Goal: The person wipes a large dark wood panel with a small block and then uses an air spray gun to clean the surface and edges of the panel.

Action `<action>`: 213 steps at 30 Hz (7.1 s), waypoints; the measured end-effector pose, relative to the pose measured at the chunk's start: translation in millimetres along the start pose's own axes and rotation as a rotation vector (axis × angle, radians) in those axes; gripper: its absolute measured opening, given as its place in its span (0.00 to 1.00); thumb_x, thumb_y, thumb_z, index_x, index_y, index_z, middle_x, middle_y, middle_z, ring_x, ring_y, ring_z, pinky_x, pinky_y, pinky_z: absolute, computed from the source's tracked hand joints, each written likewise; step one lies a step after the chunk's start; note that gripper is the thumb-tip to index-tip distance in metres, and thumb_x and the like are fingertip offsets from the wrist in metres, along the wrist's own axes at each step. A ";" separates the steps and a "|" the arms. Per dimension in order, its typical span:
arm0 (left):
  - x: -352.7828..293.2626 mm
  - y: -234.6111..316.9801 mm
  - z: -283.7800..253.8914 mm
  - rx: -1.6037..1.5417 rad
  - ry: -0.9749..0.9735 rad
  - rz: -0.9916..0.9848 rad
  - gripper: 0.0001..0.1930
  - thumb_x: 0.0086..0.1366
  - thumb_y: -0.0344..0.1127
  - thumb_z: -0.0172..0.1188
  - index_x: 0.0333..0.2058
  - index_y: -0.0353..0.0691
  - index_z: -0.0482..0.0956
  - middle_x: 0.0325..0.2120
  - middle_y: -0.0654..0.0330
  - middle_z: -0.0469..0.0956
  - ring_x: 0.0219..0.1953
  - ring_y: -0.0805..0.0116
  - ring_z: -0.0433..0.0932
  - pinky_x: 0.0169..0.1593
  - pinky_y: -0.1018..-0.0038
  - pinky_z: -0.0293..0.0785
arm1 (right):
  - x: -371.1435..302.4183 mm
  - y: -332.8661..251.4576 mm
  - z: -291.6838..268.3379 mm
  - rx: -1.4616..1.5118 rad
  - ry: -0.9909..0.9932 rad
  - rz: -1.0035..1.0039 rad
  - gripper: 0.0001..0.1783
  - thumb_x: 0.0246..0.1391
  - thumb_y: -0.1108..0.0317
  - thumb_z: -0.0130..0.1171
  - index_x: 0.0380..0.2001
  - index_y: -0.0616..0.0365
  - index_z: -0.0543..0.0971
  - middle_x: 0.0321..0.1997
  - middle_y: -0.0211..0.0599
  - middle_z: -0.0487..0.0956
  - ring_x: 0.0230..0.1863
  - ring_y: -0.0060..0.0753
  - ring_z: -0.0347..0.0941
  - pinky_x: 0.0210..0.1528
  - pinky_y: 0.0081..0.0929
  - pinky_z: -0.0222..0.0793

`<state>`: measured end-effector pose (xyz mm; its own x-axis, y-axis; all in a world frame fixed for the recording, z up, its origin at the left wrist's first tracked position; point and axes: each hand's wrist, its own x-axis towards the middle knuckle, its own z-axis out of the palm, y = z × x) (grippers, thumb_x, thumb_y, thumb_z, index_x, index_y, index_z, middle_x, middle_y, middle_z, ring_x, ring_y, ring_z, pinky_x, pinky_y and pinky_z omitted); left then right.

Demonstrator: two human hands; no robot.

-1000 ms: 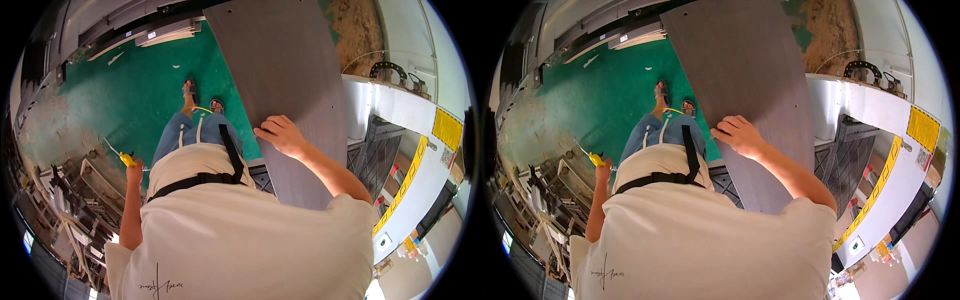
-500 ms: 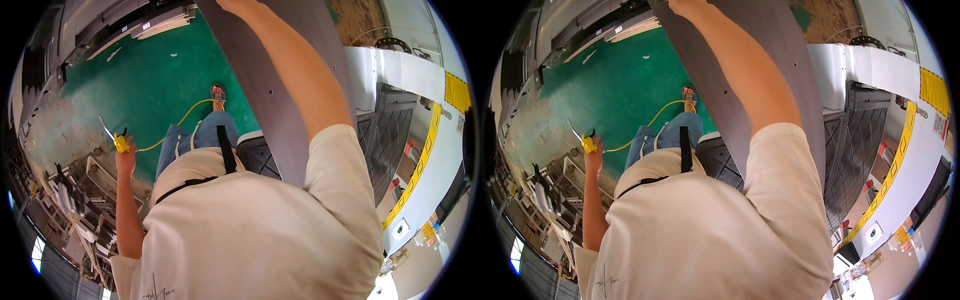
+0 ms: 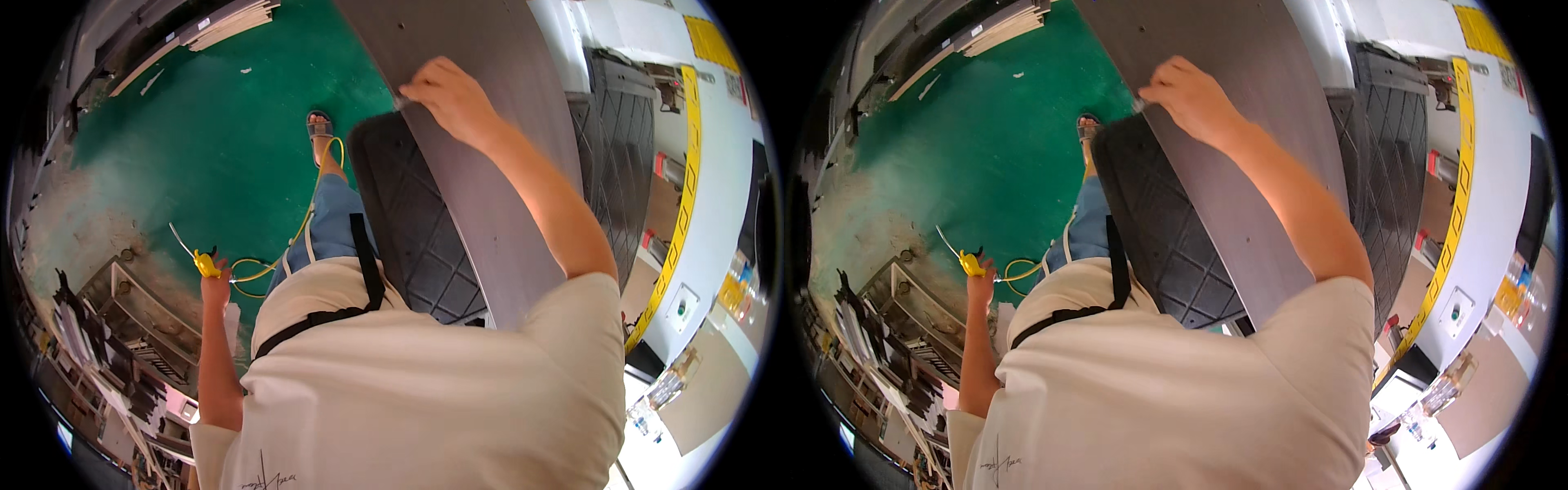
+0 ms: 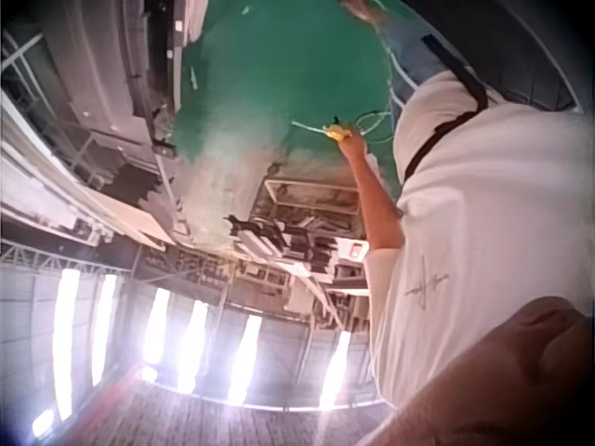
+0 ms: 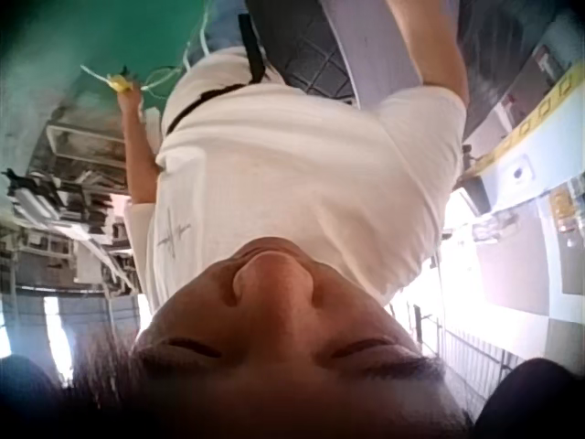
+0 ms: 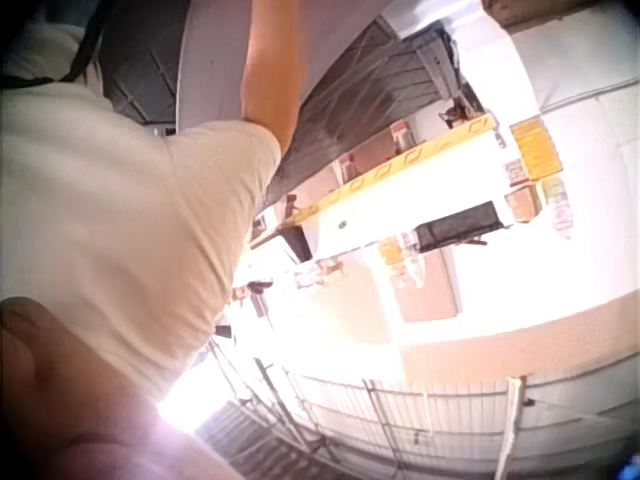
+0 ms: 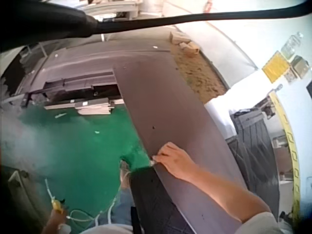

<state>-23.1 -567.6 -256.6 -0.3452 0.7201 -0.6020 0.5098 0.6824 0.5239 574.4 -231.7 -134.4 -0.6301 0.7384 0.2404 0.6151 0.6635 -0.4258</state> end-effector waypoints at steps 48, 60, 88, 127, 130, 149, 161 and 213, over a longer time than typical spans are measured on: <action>-552.0 -190.9 321.0 -0.099 -0.010 -0.152 0.34 0.66 0.30 0.59 0.71 0.42 0.67 0.52 0.56 0.84 0.46 0.69 0.82 0.50 0.72 0.76 | -631.7 -230.1 -35.8 0.041 0.137 0.073 0.10 0.55 0.68 0.62 0.39 0.53 0.87 0.43 0.36 0.79 0.50 0.45 0.74 0.49 0.41 0.76; -591.1 -215.5 334.9 -0.009 -0.087 0.225 0.19 0.66 0.28 0.59 0.55 0.33 0.80 0.61 0.57 0.78 0.47 0.68 0.80 0.53 0.72 0.75 | -770.5 -285.7 -42.0 0.000 0.071 0.028 0.15 0.52 0.74 0.62 0.42 0.51 0.87 0.44 0.31 0.79 0.52 0.42 0.73 0.53 0.35 0.77; -786.8 -307.7 451.6 0.155 -0.315 0.279 0.22 0.71 0.29 0.59 0.63 0.36 0.75 0.52 0.61 0.81 0.47 0.71 0.79 0.52 0.75 0.74 | -1211.7 -483.0 -87.5 -0.083 0.136 0.236 0.20 0.48 0.79 0.64 0.46 0.54 0.86 0.43 0.36 0.78 0.52 0.45 0.75 0.49 0.37 0.80; -1105.8 -71.5 639.3 1.110 -0.689 1.166 0.23 0.69 0.58 0.61 0.39 0.40 0.86 0.26 0.48 0.83 0.31 0.41 0.82 0.36 0.52 0.76 | -1414.0 -668.4 -59.7 0.170 0.920 1.359 0.07 0.62 0.75 0.63 0.43 0.60 0.84 0.40 0.47 0.84 0.36 0.46 0.83 0.41 0.35 0.77; -1112.9 -73.6 647.3 1.106 -0.668 1.193 0.24 0.69 0.57 0.61 0.40 0.39 0.87 0.27 0.48 0.84 0.31 0.42 0.83 0.36 0.52 0.77 | -1401.9 -677.9 -50.0 0.244 0.939 1.410 0.07 0.62 0.74 0.63 0.43 0.63 0.83 0.40 0.48 0.85 0.37 0.49 0.83 0.43 0.36 0.78; -1064.6 -98.9 550.6 0.866 -0.244 0.664 0.25 0.72 0.57 0.61 0.40 0.35 0.83 0.27 0.44 0.82 0.33 0.38 0.81 0.37 0.51 0.74 | -1291.2 -545.8 -83.3 -0.133 0.342 0.469 0.13 0.49 0.73 0.70 0.40 0.46 0.87 0.44 0.27 0.79 0.53 0.37 0.74 0.55 0.39 0.71; -1061.1 -171.8 560.9 0.796 -0.253 0.499 0.23 0.75 0.53 0.59 0.42 0.34 0.80 0.23 0.48 0.80 0.28 0.46 0.81 0.34 0.56 0.73 | -1425.1 -597.0 -111.3 0.038 0.116 0.303 0.19 0.45 0.79 0.71 0.43 0.54 0.84 0.43 0.33 0.77 0.50 0.41 0.75 0.48 0.37 0.80; -994.2 121.1 608.5 0.971 -0.301 1.267 0.26 0.66 0.56 0.64 0.32 0.33 0.85 0.29 0.44 0.84 0.36 0.40 0.84 0.40 0.51 0.80 | -1271.4 -546.2 -86.7 0.465 1.289 1.524 0.14 0.62 0.68 0.65 0.46 0.66 0.83 0.36 0.40 0.86 0.34 0.29 0.83 0.37 0.28 0.76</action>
<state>861.3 -1277.5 38.7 0.7591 0.5990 -0.2551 0.6505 -0.7130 0.2616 1080.6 -1522.5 -131.9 0.9250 0.3288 -0.1905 -0.0627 -0.3624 -0.9299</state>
